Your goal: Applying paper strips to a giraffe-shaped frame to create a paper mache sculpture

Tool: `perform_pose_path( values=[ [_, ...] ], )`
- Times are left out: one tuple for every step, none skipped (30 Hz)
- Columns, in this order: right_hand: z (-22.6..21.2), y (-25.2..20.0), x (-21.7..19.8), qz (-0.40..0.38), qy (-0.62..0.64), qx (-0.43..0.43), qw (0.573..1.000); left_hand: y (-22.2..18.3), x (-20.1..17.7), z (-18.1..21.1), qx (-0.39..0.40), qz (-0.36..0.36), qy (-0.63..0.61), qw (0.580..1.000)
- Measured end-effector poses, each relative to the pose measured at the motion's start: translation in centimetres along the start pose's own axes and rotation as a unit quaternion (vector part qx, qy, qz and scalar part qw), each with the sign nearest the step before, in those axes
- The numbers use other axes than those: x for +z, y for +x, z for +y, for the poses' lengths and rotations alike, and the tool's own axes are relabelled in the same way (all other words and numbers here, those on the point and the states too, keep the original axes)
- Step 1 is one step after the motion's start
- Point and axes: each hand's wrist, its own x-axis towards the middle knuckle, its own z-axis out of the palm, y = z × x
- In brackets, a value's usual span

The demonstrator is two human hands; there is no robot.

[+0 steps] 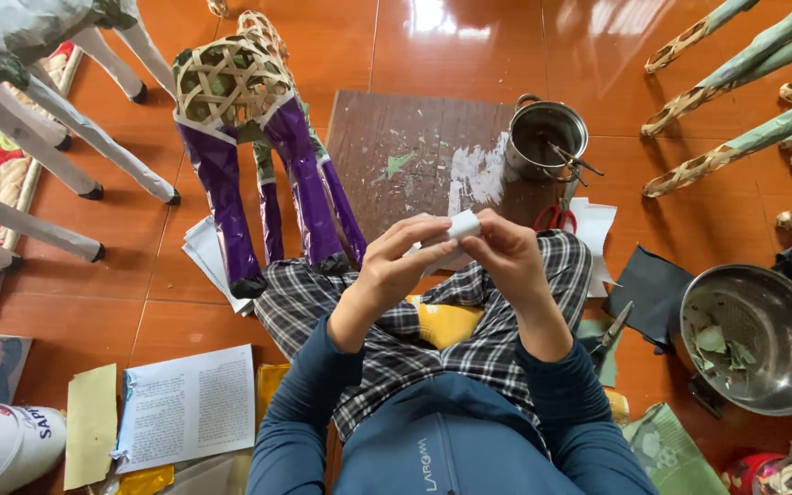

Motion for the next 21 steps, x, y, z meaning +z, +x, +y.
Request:
perform_pose_path(
  values=[
    [-0.3, -0.1, 0.3, -0.004, 0.019, 0.019, 1.0, -0.7, 0.0, -0.3, -0.061, -0.004, -0.009, 0.998],
    [-0.6, -0.4, 0.6, -0.007, 0.038, 0.04, 0.998, -1.5, 0.1, -0.5, -0.123, -0.008, -0.019, 0.992],
    [-0.4, -0.5, 0.4, -0.005, 0.039, 0.041, 0.998, -1.9, 0.3, -0.5, -0.124, -0.011, -0.02, 0.992],
    [-0.2, -0.6, 0.2, -0.004, 0.007, 0.044, 0.999, -2.3, 0.5, -0.4, -0.203, 0.0, -0.043, 0.978],
    [0.0, -0.7, -0.1, -0.002, -0.025, 0.047, 0.999, -2.7, 0.7, -0.3, -0.28, 0.011, -0.067, 0.958],
    [0.0, -0.6, -0.1, -0.001, -0.026, 0.046, 0.999, -3.1, 0.8, -0.3, -0.279, 0.01, -0.068, 0.958],
    [0.0, -0.6, -0.2, 0.006, -0.065, 0.046, 0.997, -3.5, 0.8, -0.3, -0.344, 0.016, -0.089, 0.934],
    [0.0, -0.7, -0.2, 0.012, -0.103, 0.047, 0.993, -3.9, 0.9, -0.2, -0.408, 0.022, -0.11, 0.906],
    [-0.4, -0.2, 0.0, 0.013, -0.103, 0.048, 0.993, -3.9, 0.7, -0.4, -0.409, 0.021, -0.11, 0.906],
    [-0.9, 0.1, 0.2, 0.02, -0.131, 0.045, 0.99, -4.0, 0.6, -0.4, -0.402, 0.004, -0.122, 0.907],
    [-1.4, 0.5, 0.5, 0.027, -0.158, 0.042, 0.986, -4.0, 0.4, -0.5, -0.396, -0.014, -0.135, 0.908],
    [-1.0, 0.5, 0.6, 0.027, -0.158, 0.044, 0.986, -3.7, 0.5, -0.1, -0.397, -0.015, -0.135, 0.907],
    [-0.6, 0.6, 0.8, 0.052, -0.17, 0.053, 0.983, -3.3, 0.6, 0.3, -0.419, 0.003, -0.182, 0.89],
    [-0.2, 0.4, 1.0, 0.077, -0.182, 0.066, 0.978, -3.1, 0.7, 0.9, -0.442, 0.021, -0.227, 0.868],
    [0.1, 1.0, 1.2, 0.077, -0.181, 0.07, 0.978, -3.8, 1.7, -0.3, -0.446, 0.02, -0.227, 0.866],
    [0.4, 1.2, 1.4, 0.094, -0.175, 0.061, 0.978, -4.8, 2.6, -1.1, -0.424, 0.059, -0.194, 0.883],
    [0.8, 1.3, 1.7, 0.112, -0.17, 0.053, 0.978, -5.8, 3.6, -1.8, -0.4, 0.097, -0.161, 0.897],
    [0.9, 1.7, 1.7, 0.11, -0.17, 0.061, 0.977, -5.2, 3.7, -1.7, -0.408, 0.098, -0.161, 0.893],
    [0.9, 2.1, 1.8, 0.11, -0.135, 0.035, 0.984, -4.6, 3.8, -1.7, -0.412, 0.111, -0.165, 0.889],
    [1.1, 3.1, 1.8, 0.111, -0.101, 0.005, 0.989, -3.6, 3.9, -2.0, -0.412, 0.124, -0.169, 0.887],
    [0.8, 3.1, 2.1, 0.11, -0.101, 0.009, 0.989, -3.8, 3.9, -2.6, -0.416, 0.125, -0.169, 0.885]
  ],
)
